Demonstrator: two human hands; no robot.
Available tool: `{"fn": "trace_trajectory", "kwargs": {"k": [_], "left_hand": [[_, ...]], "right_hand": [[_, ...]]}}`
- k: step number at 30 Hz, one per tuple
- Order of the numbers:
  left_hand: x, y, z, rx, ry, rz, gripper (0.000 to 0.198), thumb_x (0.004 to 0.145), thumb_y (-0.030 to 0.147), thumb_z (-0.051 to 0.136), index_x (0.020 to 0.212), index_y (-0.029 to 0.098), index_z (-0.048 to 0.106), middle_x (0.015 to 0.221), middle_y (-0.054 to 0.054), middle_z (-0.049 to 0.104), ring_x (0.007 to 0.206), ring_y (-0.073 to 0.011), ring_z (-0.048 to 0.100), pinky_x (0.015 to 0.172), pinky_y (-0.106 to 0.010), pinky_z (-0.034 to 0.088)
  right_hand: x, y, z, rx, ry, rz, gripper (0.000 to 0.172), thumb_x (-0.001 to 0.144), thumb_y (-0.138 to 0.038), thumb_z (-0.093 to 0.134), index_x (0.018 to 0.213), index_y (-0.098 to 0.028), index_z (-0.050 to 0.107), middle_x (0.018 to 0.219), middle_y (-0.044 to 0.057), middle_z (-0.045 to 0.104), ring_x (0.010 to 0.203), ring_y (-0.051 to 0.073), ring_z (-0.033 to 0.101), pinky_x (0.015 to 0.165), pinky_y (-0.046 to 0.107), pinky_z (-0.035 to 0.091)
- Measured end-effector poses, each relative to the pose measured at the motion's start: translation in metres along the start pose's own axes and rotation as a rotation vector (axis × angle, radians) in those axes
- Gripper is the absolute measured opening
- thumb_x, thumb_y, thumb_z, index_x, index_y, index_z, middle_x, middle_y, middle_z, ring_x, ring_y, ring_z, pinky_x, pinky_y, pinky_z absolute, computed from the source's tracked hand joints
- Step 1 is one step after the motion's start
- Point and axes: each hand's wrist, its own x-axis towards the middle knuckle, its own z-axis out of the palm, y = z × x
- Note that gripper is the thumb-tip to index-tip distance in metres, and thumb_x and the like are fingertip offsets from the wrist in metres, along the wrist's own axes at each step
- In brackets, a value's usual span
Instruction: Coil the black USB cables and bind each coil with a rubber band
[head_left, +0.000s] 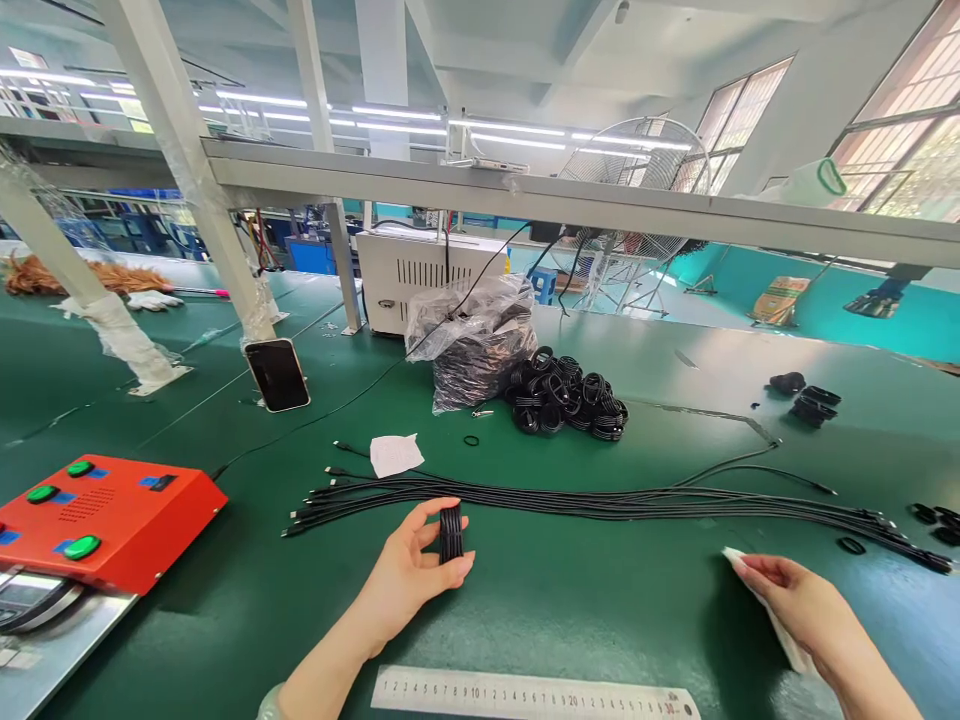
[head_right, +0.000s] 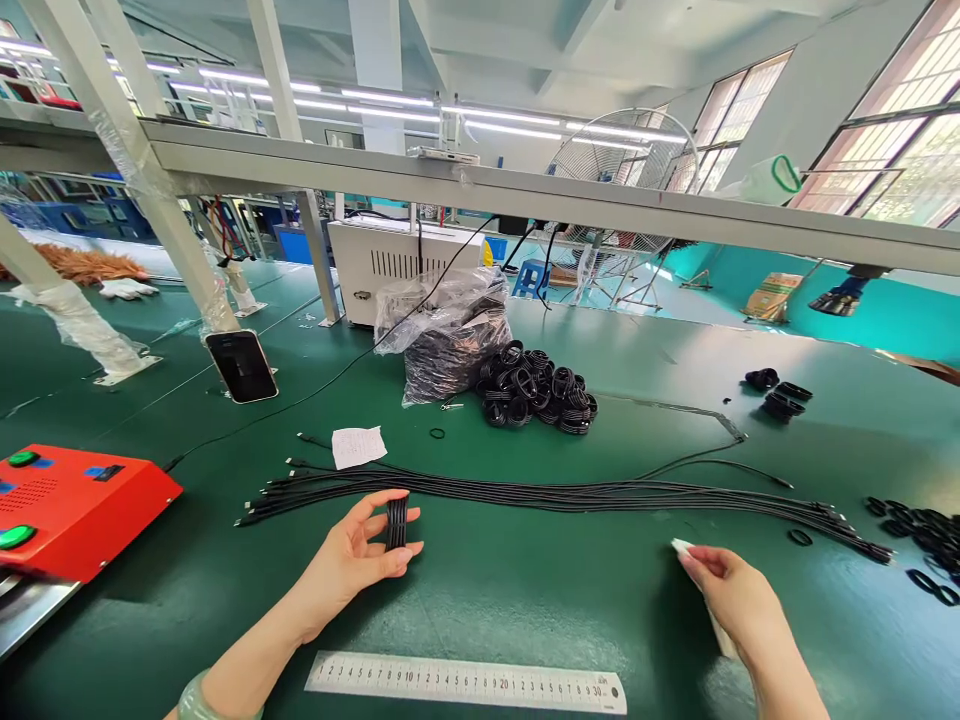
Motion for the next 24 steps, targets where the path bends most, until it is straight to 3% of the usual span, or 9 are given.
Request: {"fn": "trace_trajectory", "kwargs": {"k": [3,7,9,11,14,17,19,21,24], "left_hand": [[-0.001,0.0,0.001,0.041,0.009,0.011,0.07,0.061,0.031,0.084,0.124,0.026,0.053,0.123,-0.013,0.063,0.088,-0.0261,0.071,0.07,-0.034,0.056],[-0.003,0.001,0.003,0.102,0.013,0.012,0.065,0.065,0.026,0.082,0.123,0.026,0.053,0.117,-0.01,0.065,0.066,-0.0127,0.068,0.065,-0.028,0.053],[-0.005,0.001,0.005,0.116,0.002,0.005,0.063,0.066,0.023,0.08,0.123,0.025,0.054,0.111,-0.007,0.067,0.057,-0.0081,0.062,0.062,-0.026,0.052],[-0.005,-0.001,0.006,0.129,-0.012,-0.002,0.062,0.066,0.022,0.079,0.123,0.024,0.055,0.1,-0.005,0.07,0.053,-0.0071,0.059,0.057,-0.024,0.05],[-0.003,-0.004,0.005,0.139,-0.026,-0.003,0.066,0.062,0.018,0.079,0.123,0.022,0.054,0.082,0.0,0.07,0.052,-0.0088,0.058,0.054,-0.023,0.049],[-0.002,-0.006,0.004,0.142,-0.033,0.008,0.073,0.056,0.011,0.079,0.124,0.02,0.053,0.075,0.001,0.069,0.059,-0.0122,0.061,0.058,-0.024,0.05],[-0.002,-0.005,0.003,0.141,-0.037,0.011,0.075,0.057,0.011,0.078,0.126,0.021,0.051,0.08,-0.001,0.07,0.065,-0.0143,0.064,0.06,-0.024,0.051],[-0.002,-0.004,0.003,0.14,-0.048,0.002,0.074,0.057,0.012,0.079,0.126,0.021,0.051,0.087,-0.003,0.071,0.066,-0.0152,0.066,0.06,-0.025,0.051],[-0.004,-0.001,0.005,0.134,-0.066,-0.024,0.075,0.055,0.013,0.08,0.124,0.021,0.052,0.098,-0.006,0.072,0.065,-0.0152,0.068,0.059,-0.024,0.051]], "right_hand": [[-0.025,-0.053,0.008,0.347,-0.233,0.036,0.034,0.059,-0.052,0.065,0.075,-0.023,0.064,0.075,0.01,0.071,0.066,0.027,0.064,0.057,0.035,0.049],[-0.074,-0.118,0.045,0.514,-0.444,-0.133,0.04,0.063,-0.059,0.069,0.075,-0.021,0.06,0.065,0.004,0.063,0.06,0.021,0.057,0.054,0.029,0.043],[-0.1,-0.142,0.071,0.611,-0.523,-0.248,0.039,0.074,-0.059,0.063,0.08,-0.021,0.057,0.07,0.004,0.064,0.063,0.02,0.057,0.057,0.029,0.043],[-0.122,-0.16,0.096,0.613,-0.523,-0.423,0.031,0.086,-0.053,0.052,0.089,-0.022,0.055,0.076,0.006,0.068,0.066,0.02,0.059,0.059,0.029,0.044],[-0.14,-0.171,0.124,0.344,-0.481,-0.89,0.016,0.095,-0.032,0.043,0.095,-0.024,0.057,0.096,0.009,0.072,0.072,0.02,0.063,0.067,0.031,0.044],[-0.142,-0.169,0.136,0.095,-0.388,-1.29,0.023,0.093,-0.014,0.038,0.098,-0.023,0.059,0.113,0.01,0.07,0.068,0.017,0.064,0.064,0.03,0.042],[-0.141,-0.164,0.136,0.09,-0.342,-1.406,0.027,0.093,-0.01,0.034,0.098,-0.021,0.058,0.115,0.012,0.069,0.059,0.014,0.061,0.057,0.029,0.041],[-0.141,-0.161,0.131,0.211,-0.388,-1.368,0.023,0.095,-0.015,0.034,0.096,-0.022,0.055,0.109,0.01,0.072,0.052,0.013,0.058,0.053,0.027,0.042],[-0.144,-0.164,0.118,0.527,-0.56,-0.968,0.017,0.099,-0.034,0.038,0.092,-0.024,0.05,0.08,0.002,0.074,0.043,0.011,0.055,0.044,0.023,0.041]]}}
